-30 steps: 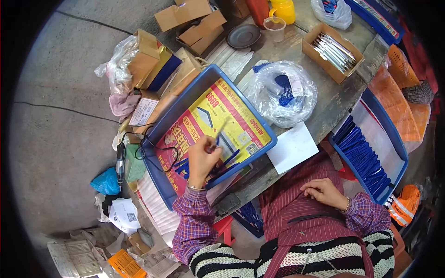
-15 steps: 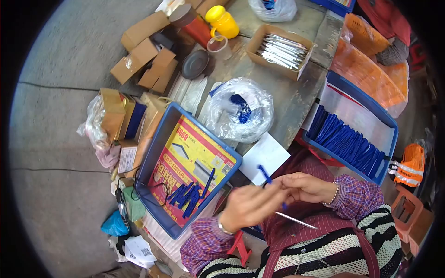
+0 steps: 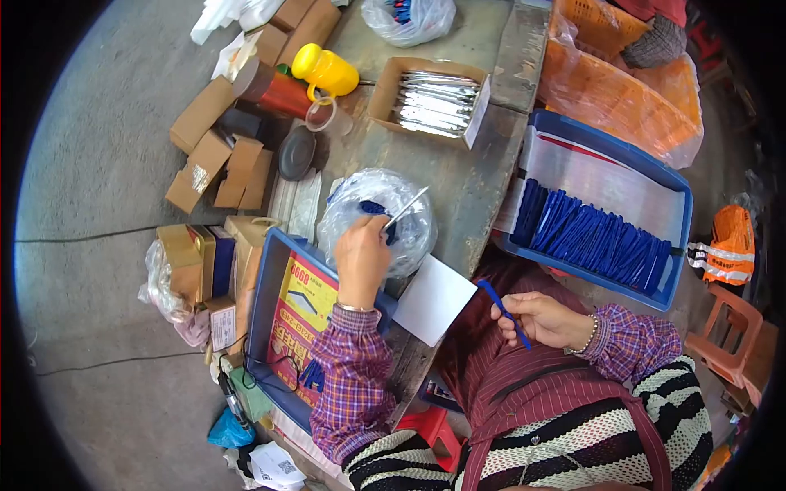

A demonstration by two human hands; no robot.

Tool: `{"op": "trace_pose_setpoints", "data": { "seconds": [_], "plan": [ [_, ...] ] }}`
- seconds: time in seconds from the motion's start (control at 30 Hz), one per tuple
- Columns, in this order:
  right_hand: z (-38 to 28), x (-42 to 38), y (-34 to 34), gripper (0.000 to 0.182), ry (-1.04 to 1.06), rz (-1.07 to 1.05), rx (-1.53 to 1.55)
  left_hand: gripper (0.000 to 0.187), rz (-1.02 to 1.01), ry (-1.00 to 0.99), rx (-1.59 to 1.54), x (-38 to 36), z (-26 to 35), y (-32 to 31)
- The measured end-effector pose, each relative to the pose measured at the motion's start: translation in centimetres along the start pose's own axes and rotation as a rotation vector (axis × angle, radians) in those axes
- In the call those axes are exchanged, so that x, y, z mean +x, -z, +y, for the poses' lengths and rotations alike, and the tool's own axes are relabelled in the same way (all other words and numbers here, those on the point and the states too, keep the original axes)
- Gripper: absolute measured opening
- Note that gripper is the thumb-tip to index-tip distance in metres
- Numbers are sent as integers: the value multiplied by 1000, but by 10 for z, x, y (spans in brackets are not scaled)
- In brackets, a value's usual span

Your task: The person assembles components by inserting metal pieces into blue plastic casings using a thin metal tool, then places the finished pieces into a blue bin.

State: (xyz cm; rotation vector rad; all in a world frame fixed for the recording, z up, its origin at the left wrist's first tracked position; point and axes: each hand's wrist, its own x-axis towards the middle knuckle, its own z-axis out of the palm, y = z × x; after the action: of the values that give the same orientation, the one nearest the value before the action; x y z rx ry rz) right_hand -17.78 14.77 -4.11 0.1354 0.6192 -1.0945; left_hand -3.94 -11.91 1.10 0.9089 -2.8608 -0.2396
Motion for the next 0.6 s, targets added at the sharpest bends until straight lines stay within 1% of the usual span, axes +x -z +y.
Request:
{"op": "trace_pose_setpoints", "data": {
  "seconds": [0.13,0.17,0.2,0.27,0.3,0.43,0.5,0.57,0.6],
  "plan": [
    [5,-2,6,27,-42,-12,-34,27,-98,54,-41,8,1,-9],
    [6,-1,7,28,-47,-1,-61,23,-82,60,-72,7,-2,-11],
    [8,1,7,29,-55,6,-94,23,-87,69,-72,6,-3,-13],
    [10,4,8,31,-63,-18,-116,16,-51,22,-63,6,-6,-13],
    [12,6,9,33,-59,-37,-138,13,-57,51,-56,6,-5,-13],
    [15,9,8,34,-77,-48,-144,13,-51,47,-103,5,-11,-17],
    [13,8,5,34,-84,-63,-179,12,-26,84,-224,5,-14,-19],
    [15,8,6,35,-79,-58,-182,11,-6,80,-202,5,-15,-19],
    [15,9,7,35,-76,-61,-187,11,33,78,-239,6,-15,-18]
  ]
}}
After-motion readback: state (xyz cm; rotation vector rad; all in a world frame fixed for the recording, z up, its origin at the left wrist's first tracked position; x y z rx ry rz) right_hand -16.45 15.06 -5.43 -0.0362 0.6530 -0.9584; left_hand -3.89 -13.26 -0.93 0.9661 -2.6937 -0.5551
